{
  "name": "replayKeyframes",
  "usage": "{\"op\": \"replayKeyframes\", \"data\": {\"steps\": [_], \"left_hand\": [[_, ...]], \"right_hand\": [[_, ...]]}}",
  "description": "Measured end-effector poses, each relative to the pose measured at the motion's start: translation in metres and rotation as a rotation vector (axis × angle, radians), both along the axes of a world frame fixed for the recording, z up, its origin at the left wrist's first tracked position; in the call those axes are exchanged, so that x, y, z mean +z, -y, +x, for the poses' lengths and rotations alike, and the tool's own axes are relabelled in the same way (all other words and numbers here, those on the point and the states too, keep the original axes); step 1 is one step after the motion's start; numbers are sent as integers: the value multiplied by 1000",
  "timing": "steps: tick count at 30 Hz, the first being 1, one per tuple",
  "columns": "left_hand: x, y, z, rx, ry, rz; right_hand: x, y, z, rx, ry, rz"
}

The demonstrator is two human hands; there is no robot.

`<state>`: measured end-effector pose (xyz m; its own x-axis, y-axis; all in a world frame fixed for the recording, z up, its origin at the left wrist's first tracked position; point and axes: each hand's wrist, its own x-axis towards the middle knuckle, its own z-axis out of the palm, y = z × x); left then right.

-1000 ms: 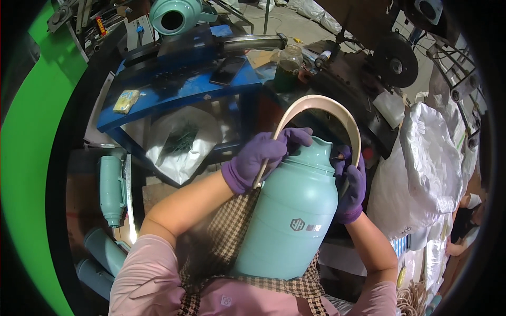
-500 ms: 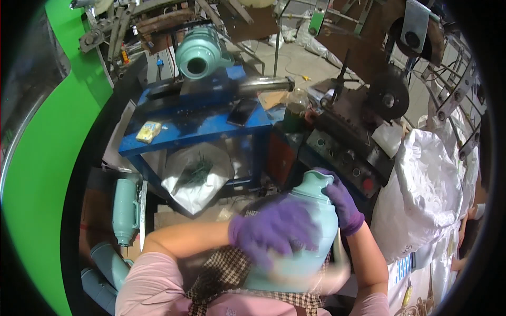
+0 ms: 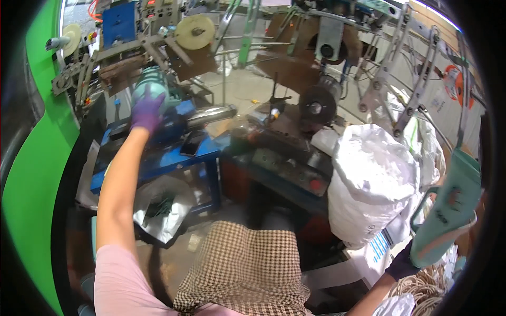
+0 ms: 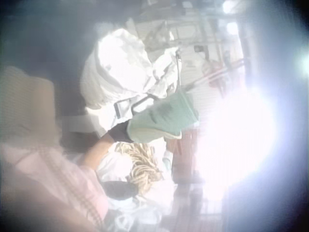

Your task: The person assembles large thermos containers by inserting insulation components, attaching a handle to the top rim, and applying stickers to the side of the teal containers before placing them into an assembly machine.

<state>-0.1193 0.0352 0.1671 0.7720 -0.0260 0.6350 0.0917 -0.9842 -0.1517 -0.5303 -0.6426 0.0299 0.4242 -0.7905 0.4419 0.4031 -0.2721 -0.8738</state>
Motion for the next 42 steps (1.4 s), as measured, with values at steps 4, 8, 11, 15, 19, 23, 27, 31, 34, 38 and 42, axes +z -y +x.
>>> {"op": "replayKeyframes", "data": {"steps": [4, 8, 11, 15, 19, 23, 27, 31, 34, 38, 42], "left_hand": [[-69, -7, -91, -334, 359, -300], [-69, 30, -262, -818, 256, -1520], [-87, 44, -274, -964, -227, -2146], [-90, 151, -195, -1264, -624, -2233], [-80, 300, -126, -1387, -799, -2349], [-29, 376, -73, -1236, -576, -2007], [-24, 425, -20, -1046, -437, -1964], [-39, 402, 4, -1063, -857, -1878], [-45, 391, -27, -1421, -300, -1578], [-134, 313, -142, -1842, -461, -1960], [-296, 99, -289, -860, -484, -1788]], "right_hand": [[0, 51, -31, -205, 3, -19], [2, 126, -42, -335, 86, 30], [10, 191, -49, -386, 195, 97], [33, 262, -72, -373, 438, 184], [58, 267, -88, -200, 632, 47], [105, 66, -7, -86, 445, -328], [124, -64, 10, 94, 370, -751], [106, -149, 36, 169, 285, -1069], [62, -169, 36, 224, 289, -990], [-1, -196, 44, 180, 169, -880], [-28, -228, 60, 286, 105, -810]]}}
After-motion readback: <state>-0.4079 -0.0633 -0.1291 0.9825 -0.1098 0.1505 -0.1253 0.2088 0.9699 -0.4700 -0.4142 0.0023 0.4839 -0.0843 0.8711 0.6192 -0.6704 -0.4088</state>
